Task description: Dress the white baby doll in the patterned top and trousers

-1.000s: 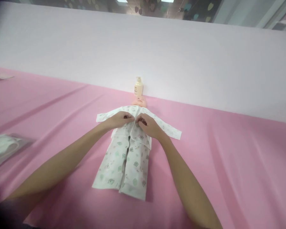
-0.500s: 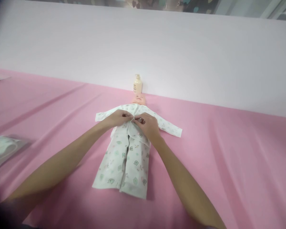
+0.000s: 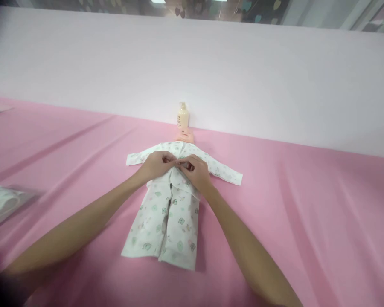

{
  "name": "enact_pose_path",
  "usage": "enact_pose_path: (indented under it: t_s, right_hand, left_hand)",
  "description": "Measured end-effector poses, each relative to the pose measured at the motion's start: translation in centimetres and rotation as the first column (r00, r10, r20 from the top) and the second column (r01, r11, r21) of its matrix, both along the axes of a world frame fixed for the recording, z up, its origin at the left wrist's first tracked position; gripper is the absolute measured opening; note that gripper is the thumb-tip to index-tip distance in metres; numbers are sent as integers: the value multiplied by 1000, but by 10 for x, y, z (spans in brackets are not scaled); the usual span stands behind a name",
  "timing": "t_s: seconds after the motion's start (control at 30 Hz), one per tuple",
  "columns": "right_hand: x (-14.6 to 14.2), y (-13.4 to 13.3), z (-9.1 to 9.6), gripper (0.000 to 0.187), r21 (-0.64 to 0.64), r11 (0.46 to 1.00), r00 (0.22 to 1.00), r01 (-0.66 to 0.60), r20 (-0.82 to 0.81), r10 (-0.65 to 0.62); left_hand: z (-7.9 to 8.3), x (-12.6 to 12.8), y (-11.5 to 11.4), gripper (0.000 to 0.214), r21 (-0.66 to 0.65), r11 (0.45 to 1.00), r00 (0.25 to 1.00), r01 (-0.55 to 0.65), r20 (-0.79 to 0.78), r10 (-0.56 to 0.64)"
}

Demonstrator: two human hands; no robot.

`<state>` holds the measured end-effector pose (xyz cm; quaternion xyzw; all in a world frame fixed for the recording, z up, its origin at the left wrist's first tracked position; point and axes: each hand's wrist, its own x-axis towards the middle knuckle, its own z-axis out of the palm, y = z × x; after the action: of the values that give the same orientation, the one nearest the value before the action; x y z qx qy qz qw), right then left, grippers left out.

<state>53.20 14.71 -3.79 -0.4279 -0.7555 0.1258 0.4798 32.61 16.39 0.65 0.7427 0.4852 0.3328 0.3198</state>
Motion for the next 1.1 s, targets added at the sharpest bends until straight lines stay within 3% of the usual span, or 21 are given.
enact_pose_path:
  t_s: [0.27, 0.4, 0.57, 0.8, 1.1]
  right_hand:
    - [5, 8, -5, 16, -38, 995, 989, -92, -117, 87]
    - [1, 6, -5, 18, 3, 1000, 992, -22, -125, 22]
    - [-4, -2, -4, 15, 124, 989, 995, 78, 54, -85]
    - [-7, -7, -6, 18, 294, 945, 922, 145, 306, -236]
    - [-9, -5, -4, 11, 305, 941, 928, 149, 285, -239]
  left_hand:
    - [-2, -3, 7, 19, -102, 994, 997, 28, 78, -20]
    - [0, -1, 6, 21, -162, 985, 993, 51, 112, -33]
    - [2, 0, 5, 25, -187, 981, 993, 60, 106, -41]
    - [-1, -6, 10, 29, -274, 958, 981, 87, 190, -35]
    - [0, -7, 13, 34, -207, 972, 987, 113, 138, -85]
